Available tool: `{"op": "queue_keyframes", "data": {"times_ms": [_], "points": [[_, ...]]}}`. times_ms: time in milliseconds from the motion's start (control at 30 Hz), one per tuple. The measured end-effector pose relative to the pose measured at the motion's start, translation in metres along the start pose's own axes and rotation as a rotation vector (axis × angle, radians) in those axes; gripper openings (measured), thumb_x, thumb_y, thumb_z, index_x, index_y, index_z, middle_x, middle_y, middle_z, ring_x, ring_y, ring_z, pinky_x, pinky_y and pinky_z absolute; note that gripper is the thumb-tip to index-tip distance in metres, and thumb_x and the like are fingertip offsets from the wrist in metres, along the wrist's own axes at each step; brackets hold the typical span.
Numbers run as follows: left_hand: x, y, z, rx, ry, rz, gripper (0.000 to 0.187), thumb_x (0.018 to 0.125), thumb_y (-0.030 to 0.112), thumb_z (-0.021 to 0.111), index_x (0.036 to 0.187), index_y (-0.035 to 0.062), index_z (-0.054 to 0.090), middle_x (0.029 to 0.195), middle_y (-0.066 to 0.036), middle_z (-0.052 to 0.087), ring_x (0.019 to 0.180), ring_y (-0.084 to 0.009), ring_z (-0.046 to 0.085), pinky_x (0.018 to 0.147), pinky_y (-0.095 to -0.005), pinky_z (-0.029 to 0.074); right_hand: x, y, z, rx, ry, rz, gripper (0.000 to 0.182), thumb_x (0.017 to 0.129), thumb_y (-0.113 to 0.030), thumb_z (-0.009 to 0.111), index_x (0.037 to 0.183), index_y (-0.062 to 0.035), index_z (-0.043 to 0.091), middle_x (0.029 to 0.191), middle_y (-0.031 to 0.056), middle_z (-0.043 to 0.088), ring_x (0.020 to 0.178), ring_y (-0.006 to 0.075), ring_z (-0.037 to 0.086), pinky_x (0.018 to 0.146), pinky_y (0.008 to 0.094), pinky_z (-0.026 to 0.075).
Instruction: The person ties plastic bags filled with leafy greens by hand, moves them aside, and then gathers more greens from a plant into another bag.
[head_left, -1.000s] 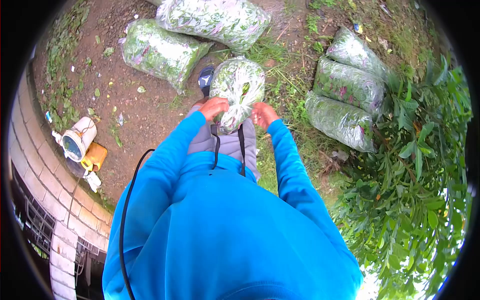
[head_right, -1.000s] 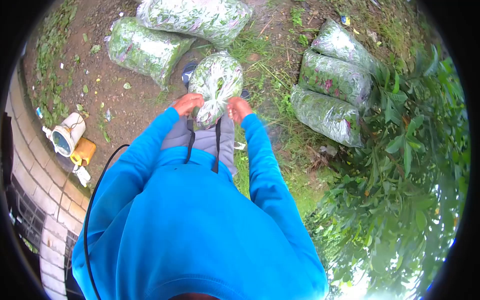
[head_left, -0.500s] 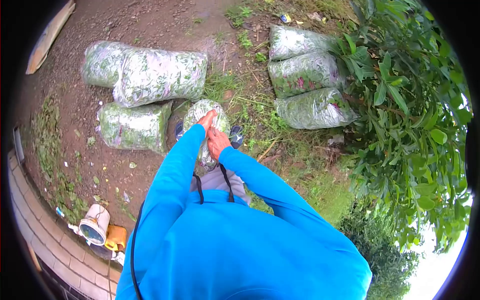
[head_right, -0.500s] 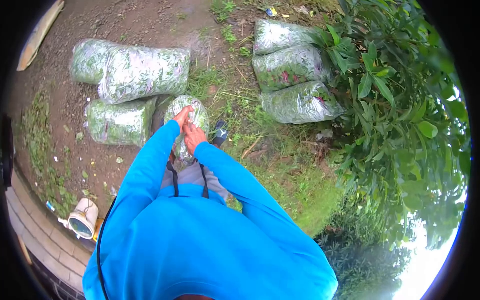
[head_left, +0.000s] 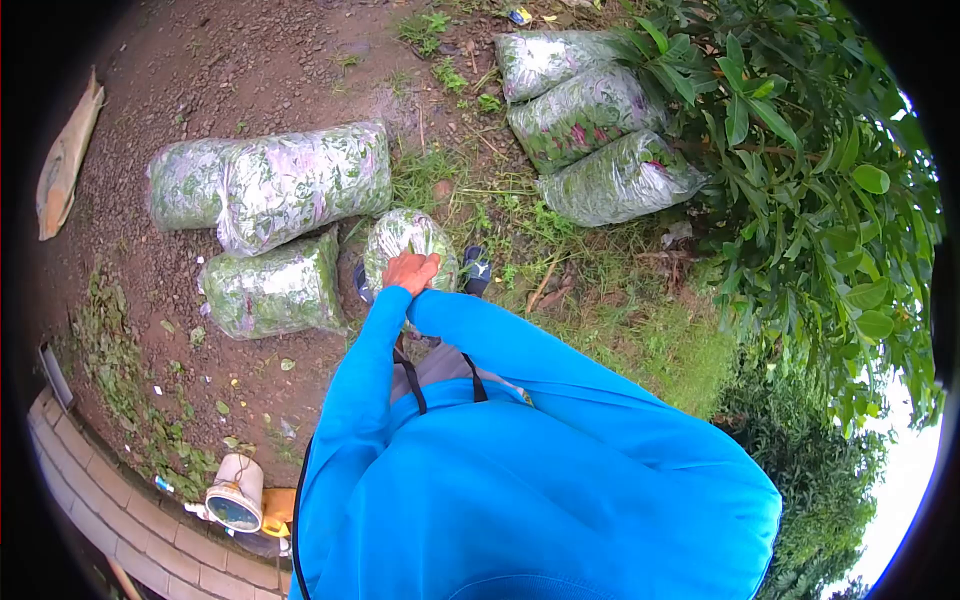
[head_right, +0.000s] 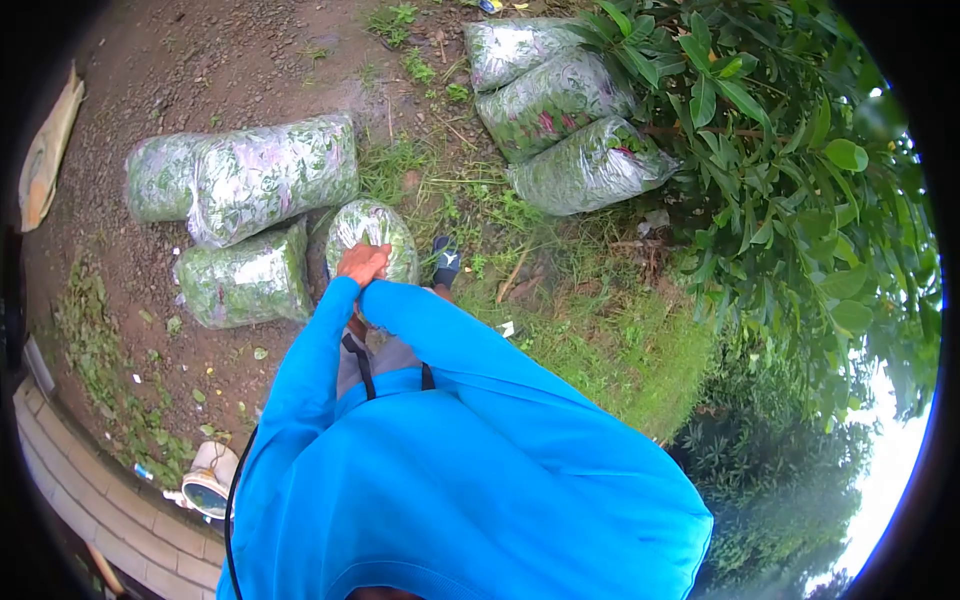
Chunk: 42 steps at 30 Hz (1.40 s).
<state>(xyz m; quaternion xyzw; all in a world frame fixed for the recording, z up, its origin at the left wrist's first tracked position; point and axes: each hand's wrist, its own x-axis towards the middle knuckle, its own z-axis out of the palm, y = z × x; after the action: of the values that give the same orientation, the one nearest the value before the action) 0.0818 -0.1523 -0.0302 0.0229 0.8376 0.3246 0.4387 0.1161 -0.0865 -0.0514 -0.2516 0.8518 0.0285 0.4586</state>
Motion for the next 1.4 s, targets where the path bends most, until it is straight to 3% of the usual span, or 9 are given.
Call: {"op": "queue_keyframes", "data": {"times_ms": [167, 267, 300, 367, 567, 700, 900, 1233, 1400], "points": [[-0.041, -0.023, 0.029, -0.783, 0.684, -0.061, 0.031, 0.087, 0.032, 0.047, 0.093, 0.0031, 0.058, 0.089, -0.018, 0.061, 0.083, -0.0309, 0.058, 0.077, -0.0402, 0.044, -0.022, 0.019, -0.046, 0.262, -0.167, 0.195, 0.056, 0.072, -0.038, 0.064, 0.116, -0.0035, 0.059, 0.116, 0.0189, 0.059, 0.104, 0.0334, 0.060, 0.088, 0.0393, 0.048], [-0.060, -0.052, 0.063, -0.780, 0.607, -0.003, 0.023, 0.085, 0.022, 0.051, 0.100, 0.0042, 0.054, 0.085, -0.015, 0.059, 0.082, -0.0259, 0.059, 0.075, -0.0373, 0.045, 0.039, 0.063, -0.007, 0.220, -0.620, -0.127, 0.045, 0.073, -0.037, 0.060, 0.106, -0.0076, 0.064, 0.105, 0.0136, 0.064, 0.088, 0.0254, 0.062, 0.065, 0.0390, 0.051], [-0.061, -0.056, 0.069, -0.735, 0.545, 0.102, 0.023, 0.083, 0.018, 0.053, 0.101, 0.0046, 0.053, 0.086, -0.014, 0.059, 0.083, -0.0246, 0.059, 0.075, -0.0374, 0.046, -0.002, 0.058, -0.044, 0.818, -0.539, 0.393, 0.042, 0.072, -0.035, 0.059, 0.109, -0.0141, 0.063, 0.120, 0.0082, 0.056, 0.098, 0.0221, 0.058, 0.070, 0.0410, 0.049], [-0.066, -0.049, 0.074, -0.649, 0.415, 0.040, 0.029, 0.077, 0.012, 0.053, 0.105, 0.0055, 0.047, 0.091, -0.018, 0.059, 0.083, -0.0347, 0.059, 0.074, -0.0415, 0.046, -0.012, 0.076, -0.061, 0.848, -0.787, 0.182, 0.051, 0.071, -0.039, 0.062, 0.117, -0.0172, 0.058, 0.140, -0.0011, 0.038, 0.114, 0.0218, 0.048, 0.090, 0.0525, 0.037], [-0.068, -0.038, 0.073, -0.417, 0.508, 0.207, 0.031, 0.076, 0.015, 0.054, 0.104, 0.0046, 0.048, 0.090, -0.022, 0.059, 0.086, -0.0432, 0.056, 0.074, -0.0493, 0.044, -0.002, 0.084, -0.038, 1.137, -0.723, 0.288, 0.051, 0.071, -0.039, 0.063, 0.117, -0.0174, 0.059, 0.127, 0.0002, 0.054, 0.115, 0.0224, 0.049, 0.086, 0.0532, 0.039], [-0.065, -0.039, 0.069, -0.472, 0.545, 0.061, 0.022, 0.079, 0.017, 0.051, 0.097, 0.0029, 0.052, 0.087, -0.027, 0.059, 0.083, -0.0458, 0.056, 0.072, -0.0518, 0.043, -0.004, 0.081, -0.008, 0.850, -0.372, 0.007, 0.040, 0.070, -0.040, 0.067, 0.096, -0.0097, 0.066, 0.092, 0.0061, 0.065, 0.072, 0.0185, 0.061, 0.065, 0.0341, 0.048], [-0.074, -0.044, 0.059, -0.441, 0.466, -0.009, 0.021, 0.082, 0.020, 0.050, 0.093, 0.0024, 0.054, 0.080, -0.028, 0.059, 0.079, -0.0474, 0.055, 0.070, -0.0535, 0.042, -0.015, 0.079, 0.039, 1.656, -0.096, 0.006, 0.020, 0.086, -0.014, 0.058, 0.102, -0.0049, 0.066, 0.097, 0.0013, 0.063, 0.084, 0.0100, 0.057, 0.069, 0.0274, 0.051], [-0.084, -0.045, 0.061, -0.457, 0.408, 0.051, 0.022, 0.083, 0.023, 0.048, 0.089, 0.0035, 0.055, 0.079, -0.027, 0.059, 0.079, -0.0461, 0.055, 0.070, -0.0531, 0.041, -0.045, 0.067, 0.015, 0.604, 0.675, -0.146, 0.018, 0.076, -0.013, 0.057, 0.087, -0.0032, 0.068, 0.086, 0.0221, 0.063, 0.079, 0.0394, 0.060, 0.074, 0.0424, 0.050], [-0.086, -0.041, 0.063, -0.336, 0.445, 0.169, 0.020, 0.084, 0.023, 0.049, 0.082, 0.0029, 0.053, 0.072, -0.025, 0.057, 0.072, -0.0443, 0.055, 0.064, -0.0507, 0.040, -0.040, 0.068, 0.001, 0.546, 0.380, -0.047, 0.020, 0.080, -0.017, 0.057, 0.090, -0.0037, 0.068, 0.083, 0.0208, 0.064, 0.075, 0.0341, 0.063, 0.070, 0.0393, 0.050]]}}
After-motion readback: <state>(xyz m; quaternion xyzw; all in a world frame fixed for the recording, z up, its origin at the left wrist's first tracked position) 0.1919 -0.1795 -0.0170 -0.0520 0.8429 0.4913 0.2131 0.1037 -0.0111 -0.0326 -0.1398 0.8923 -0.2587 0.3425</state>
